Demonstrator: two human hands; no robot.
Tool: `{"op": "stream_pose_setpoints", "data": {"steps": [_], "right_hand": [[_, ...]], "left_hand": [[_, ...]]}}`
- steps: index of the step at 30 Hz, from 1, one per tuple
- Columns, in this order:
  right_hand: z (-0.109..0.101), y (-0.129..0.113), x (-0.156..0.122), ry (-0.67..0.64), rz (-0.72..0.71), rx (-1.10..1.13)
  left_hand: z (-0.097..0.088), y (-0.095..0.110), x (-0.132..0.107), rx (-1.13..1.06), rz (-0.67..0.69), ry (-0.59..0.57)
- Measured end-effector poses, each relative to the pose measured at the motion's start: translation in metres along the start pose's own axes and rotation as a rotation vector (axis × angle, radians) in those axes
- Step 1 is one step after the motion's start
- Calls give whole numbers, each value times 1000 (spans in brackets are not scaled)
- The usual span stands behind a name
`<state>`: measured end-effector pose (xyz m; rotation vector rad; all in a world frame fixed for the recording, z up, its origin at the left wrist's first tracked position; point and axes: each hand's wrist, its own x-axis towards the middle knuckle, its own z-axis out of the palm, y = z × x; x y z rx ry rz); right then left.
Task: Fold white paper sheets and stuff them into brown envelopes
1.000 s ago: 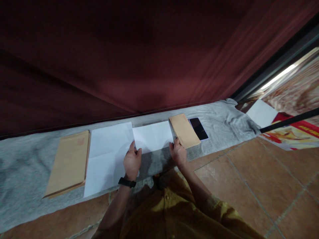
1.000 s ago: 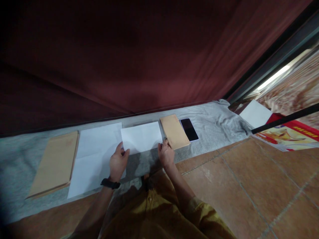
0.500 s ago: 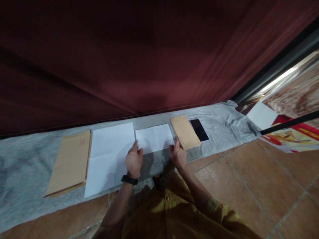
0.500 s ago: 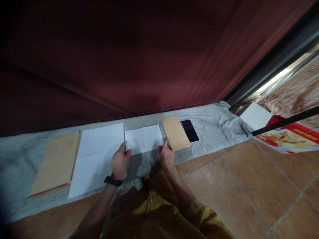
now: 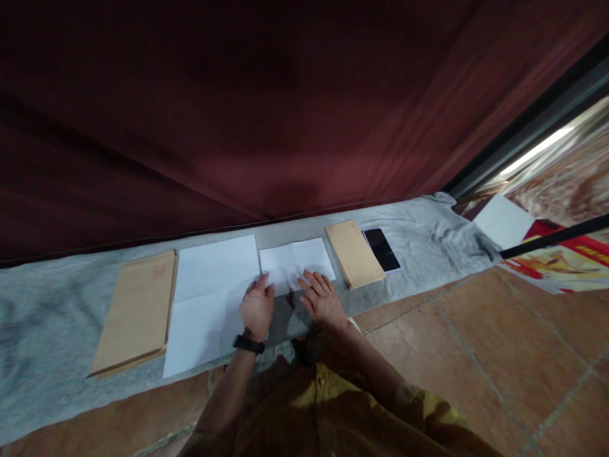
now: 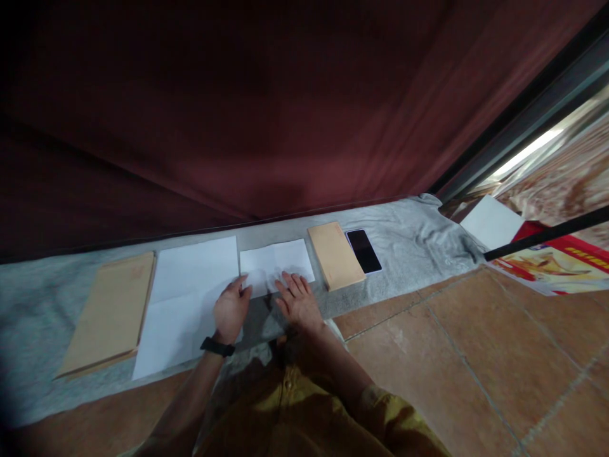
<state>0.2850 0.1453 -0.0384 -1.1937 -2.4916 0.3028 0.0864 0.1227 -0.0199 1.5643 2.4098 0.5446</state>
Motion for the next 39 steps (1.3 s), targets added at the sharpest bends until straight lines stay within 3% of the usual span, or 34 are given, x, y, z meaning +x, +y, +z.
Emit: {"op": "stream_pose_setpoints", "data": {"steps": [6,12,18,25,34,39], "right_hand": [[9,2,-4,-56,-18,-41],[6,0,-4,-58,2,-11],[4,1,-5,-70,-6,-9],[7,3,-6,-85,-11,-40],[10,9,-16,-19,33,-92],[6,13,-23,2,80,-114]], "left_hand": [[-1,3,-3,27,24,17],[2,16,-21,87,212,100],[31,25,-50,-86,436,-30],[39,17,-58,48,519,-53],[40,5,-66,190,514,-3],[40,-1,-71,199,443,51]]}}
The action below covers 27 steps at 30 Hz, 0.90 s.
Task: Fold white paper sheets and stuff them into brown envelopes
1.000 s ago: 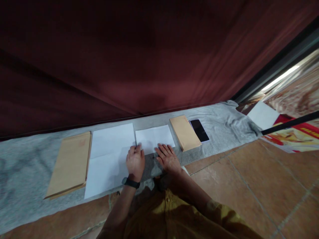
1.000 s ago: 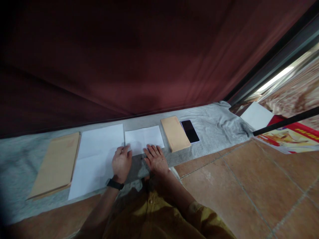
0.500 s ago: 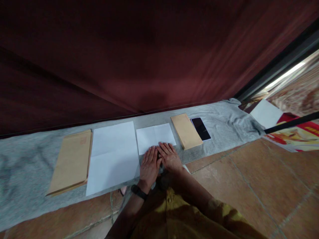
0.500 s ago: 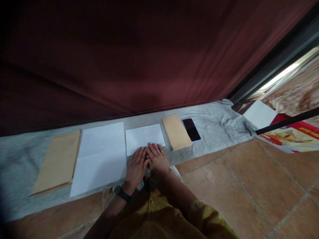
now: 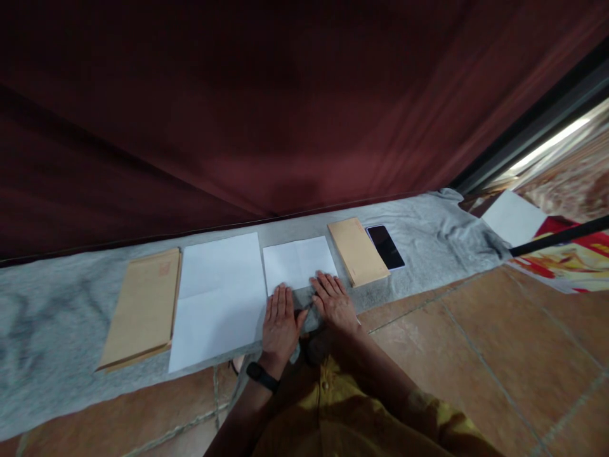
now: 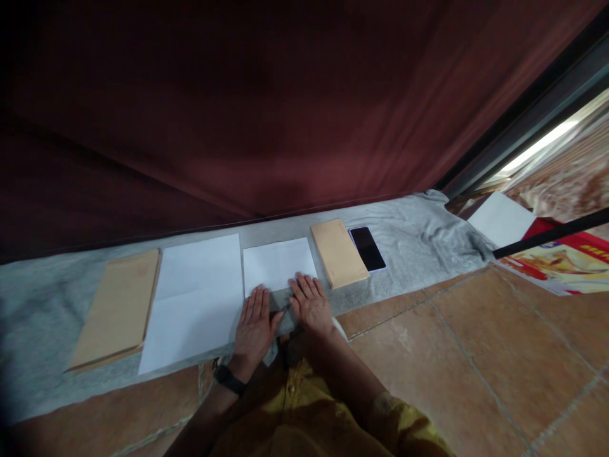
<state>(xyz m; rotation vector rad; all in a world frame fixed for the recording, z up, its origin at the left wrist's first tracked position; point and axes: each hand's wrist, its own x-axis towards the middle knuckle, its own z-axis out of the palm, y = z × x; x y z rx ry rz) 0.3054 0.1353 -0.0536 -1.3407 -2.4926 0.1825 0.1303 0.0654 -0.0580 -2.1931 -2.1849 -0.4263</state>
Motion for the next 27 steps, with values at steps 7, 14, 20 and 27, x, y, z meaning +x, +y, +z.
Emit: {"op": "stream_pose_setpoints", "data": {"steps": [7,14,20,27], "right_hand": [[0,7,-8,36,57,-37],[1,15,-17,59,90,-31],[2,17,-20,70,94,-31],[4,18,-24,83,105,-23]], "left_hand": [[-4,2,-4,16,-83,55],[-7,4,-3,14,-101,55],[-10,5,0,35,-107,48],[-14,6,0,26,-119,56]]}}
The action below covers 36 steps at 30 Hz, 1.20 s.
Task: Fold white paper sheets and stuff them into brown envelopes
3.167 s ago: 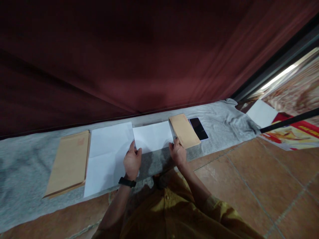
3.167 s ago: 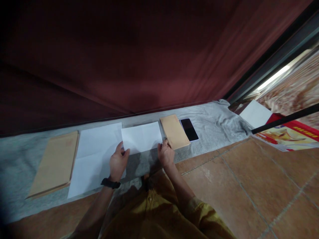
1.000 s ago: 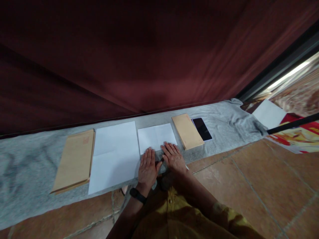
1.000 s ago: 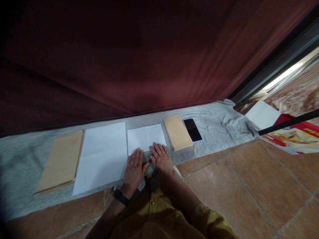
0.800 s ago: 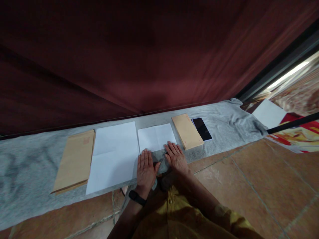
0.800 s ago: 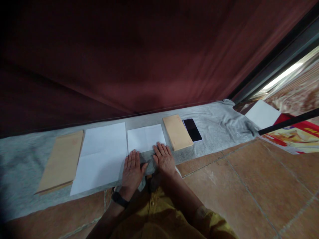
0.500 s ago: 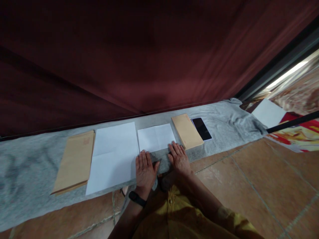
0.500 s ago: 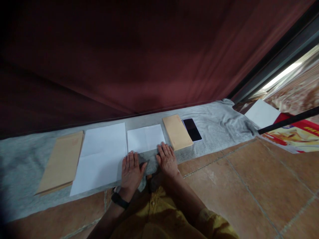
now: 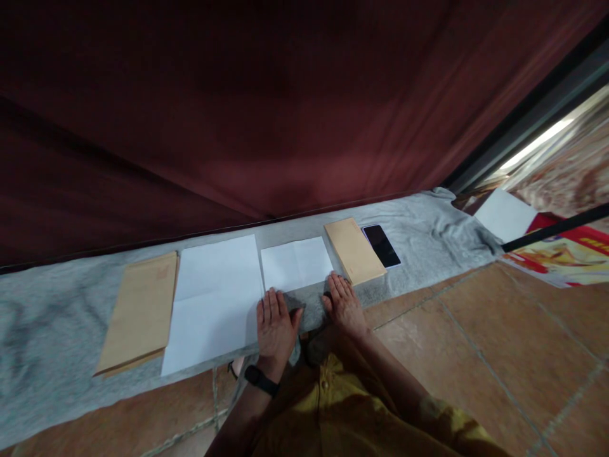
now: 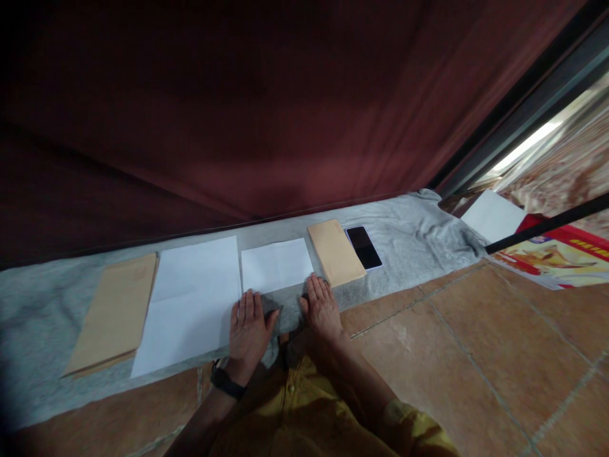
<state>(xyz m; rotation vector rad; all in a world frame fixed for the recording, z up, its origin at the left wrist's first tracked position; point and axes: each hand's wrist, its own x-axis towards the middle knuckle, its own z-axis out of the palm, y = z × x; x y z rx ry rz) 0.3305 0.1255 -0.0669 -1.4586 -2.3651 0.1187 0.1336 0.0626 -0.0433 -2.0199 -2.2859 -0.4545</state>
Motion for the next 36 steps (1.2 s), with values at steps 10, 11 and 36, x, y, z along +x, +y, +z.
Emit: {"op": "stream_pose_setpoints", "data": {"steps": [10,11,36], "right_hand": [[0,-5,-5,9,42,-23],[0,-6,-5,11,43,-24],[1,-21,13,-23,-28,31]], "left_hand": [[1,4,0,-28,-26,7],[1,3,-1,-26,-19,10],[9,6,4,-37,83,-32]]}}
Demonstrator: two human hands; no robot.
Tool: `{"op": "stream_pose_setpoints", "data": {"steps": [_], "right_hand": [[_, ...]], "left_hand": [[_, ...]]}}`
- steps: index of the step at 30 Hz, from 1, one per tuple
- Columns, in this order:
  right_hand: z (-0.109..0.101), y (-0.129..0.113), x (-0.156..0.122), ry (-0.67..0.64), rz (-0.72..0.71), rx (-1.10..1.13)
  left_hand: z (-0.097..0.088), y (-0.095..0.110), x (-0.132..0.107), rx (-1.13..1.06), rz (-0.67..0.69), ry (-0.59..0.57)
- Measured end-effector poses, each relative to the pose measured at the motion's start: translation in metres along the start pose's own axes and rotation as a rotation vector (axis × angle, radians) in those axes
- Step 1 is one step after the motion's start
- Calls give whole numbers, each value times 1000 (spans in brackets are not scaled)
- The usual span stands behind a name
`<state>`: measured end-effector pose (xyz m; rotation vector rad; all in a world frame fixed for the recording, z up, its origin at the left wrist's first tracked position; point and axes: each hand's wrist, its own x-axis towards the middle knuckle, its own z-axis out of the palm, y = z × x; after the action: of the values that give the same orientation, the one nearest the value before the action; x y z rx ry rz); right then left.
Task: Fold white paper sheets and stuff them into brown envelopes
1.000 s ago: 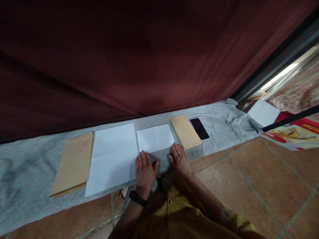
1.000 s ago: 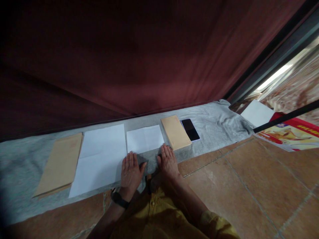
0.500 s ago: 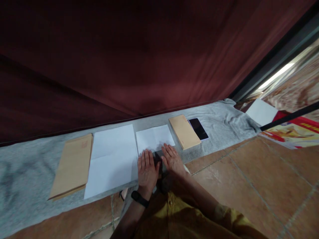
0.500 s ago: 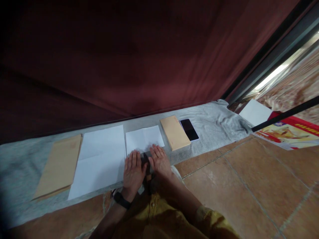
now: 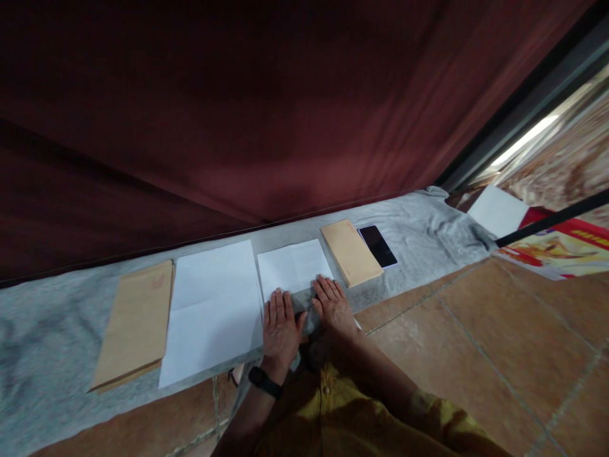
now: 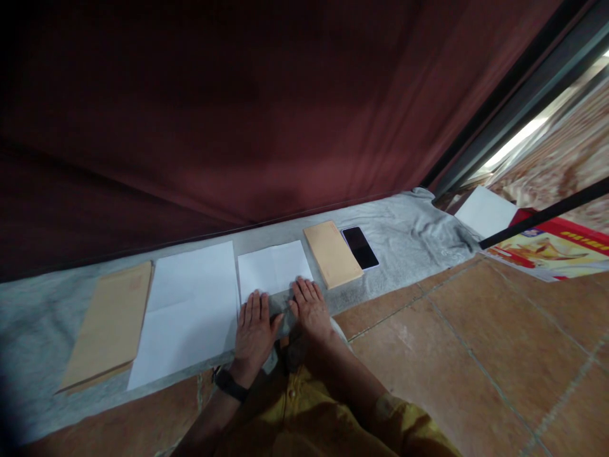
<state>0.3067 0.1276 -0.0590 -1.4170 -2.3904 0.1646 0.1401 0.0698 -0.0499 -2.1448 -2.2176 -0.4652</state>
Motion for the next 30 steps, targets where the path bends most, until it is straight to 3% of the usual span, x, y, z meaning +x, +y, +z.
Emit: {"op": "stream_pose_setpoints", "data": {"steps": [14,21,30], "right_hand": [[5,9,-10,47,114,-28],[6,5,-12,91,124,-39],[5,4,-10,71,133,-63]], "left_hand": [[-5,-3,-3,20,-36,37],[-5,13,13,-17,103,-62],[4,19,35,-1,125,-124]]}}
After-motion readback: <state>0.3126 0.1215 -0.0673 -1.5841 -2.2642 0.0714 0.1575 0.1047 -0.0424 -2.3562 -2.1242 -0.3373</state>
